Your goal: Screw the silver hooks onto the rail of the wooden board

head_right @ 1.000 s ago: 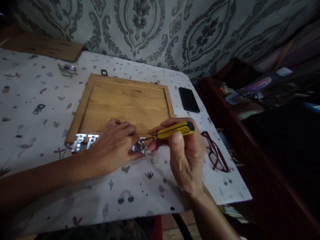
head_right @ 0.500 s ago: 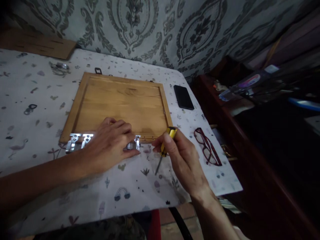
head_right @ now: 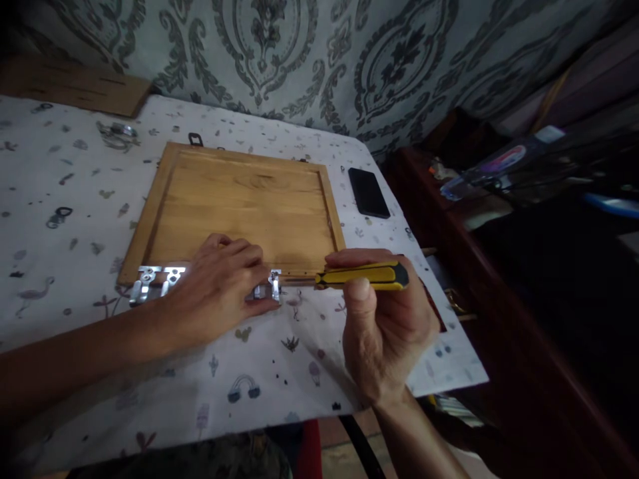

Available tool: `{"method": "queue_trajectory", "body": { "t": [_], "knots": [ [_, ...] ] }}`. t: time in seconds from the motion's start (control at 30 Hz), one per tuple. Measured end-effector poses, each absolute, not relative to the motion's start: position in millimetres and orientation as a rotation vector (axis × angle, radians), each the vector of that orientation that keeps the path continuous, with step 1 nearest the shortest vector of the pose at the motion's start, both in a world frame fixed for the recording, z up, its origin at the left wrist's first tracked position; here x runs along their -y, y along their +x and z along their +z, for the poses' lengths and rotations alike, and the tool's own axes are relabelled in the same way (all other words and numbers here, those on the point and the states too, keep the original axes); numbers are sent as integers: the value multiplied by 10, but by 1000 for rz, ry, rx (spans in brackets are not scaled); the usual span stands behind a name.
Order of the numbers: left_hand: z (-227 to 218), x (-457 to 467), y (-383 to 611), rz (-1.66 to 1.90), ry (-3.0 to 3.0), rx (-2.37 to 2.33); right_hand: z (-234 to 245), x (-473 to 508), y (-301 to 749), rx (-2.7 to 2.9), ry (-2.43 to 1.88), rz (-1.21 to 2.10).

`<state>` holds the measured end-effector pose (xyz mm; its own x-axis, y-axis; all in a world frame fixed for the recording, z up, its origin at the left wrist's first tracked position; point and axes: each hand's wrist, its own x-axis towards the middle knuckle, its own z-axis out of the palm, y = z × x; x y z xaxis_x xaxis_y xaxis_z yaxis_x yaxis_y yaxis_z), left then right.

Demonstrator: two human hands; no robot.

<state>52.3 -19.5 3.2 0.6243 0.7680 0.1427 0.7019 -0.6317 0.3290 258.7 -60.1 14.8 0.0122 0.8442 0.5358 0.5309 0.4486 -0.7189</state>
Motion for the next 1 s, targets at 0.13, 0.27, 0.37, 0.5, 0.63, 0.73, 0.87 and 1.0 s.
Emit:
{"method": "queue_trajectory", "body": {
  "t": [0.13, 0.27, 0.37, 0.5, 0.63, 0.73, 0.87, 1.0],
  "knots": [
    [-4, 201, 521, 500, 2653, -1182, 111, 559, 2470, 1544, -1229, 209],
    [-38, 206, 520, 537, 2664, -1166, 121, 538, 2436, 1561, -1231, 206],
    [-44, 204, 524, 516, 2670, -1172, 133, 518, 2436, 1569, -1216, 204],
    [-28, 205, 528, 502, 2664, -1183, 111, 497, 2421, 1566, -1203, 218],
    [-15, 208, 522, 498, 2653, -1185, 103, 501, 2404, 1576, -1216, 248],
    [-26, 204, 517, 503, 2663, -1177, 137, 492, 2394, 1581, -1198, 255],
    [-44, 193, 523, 509, 2678, -1179, 197, 441, 2376, 1551, -1160, 196],
    [-28, 191, 530, 472, 2664, -1188, 235, 379, 2338, 1487, -1211, 351]
  ]
}}
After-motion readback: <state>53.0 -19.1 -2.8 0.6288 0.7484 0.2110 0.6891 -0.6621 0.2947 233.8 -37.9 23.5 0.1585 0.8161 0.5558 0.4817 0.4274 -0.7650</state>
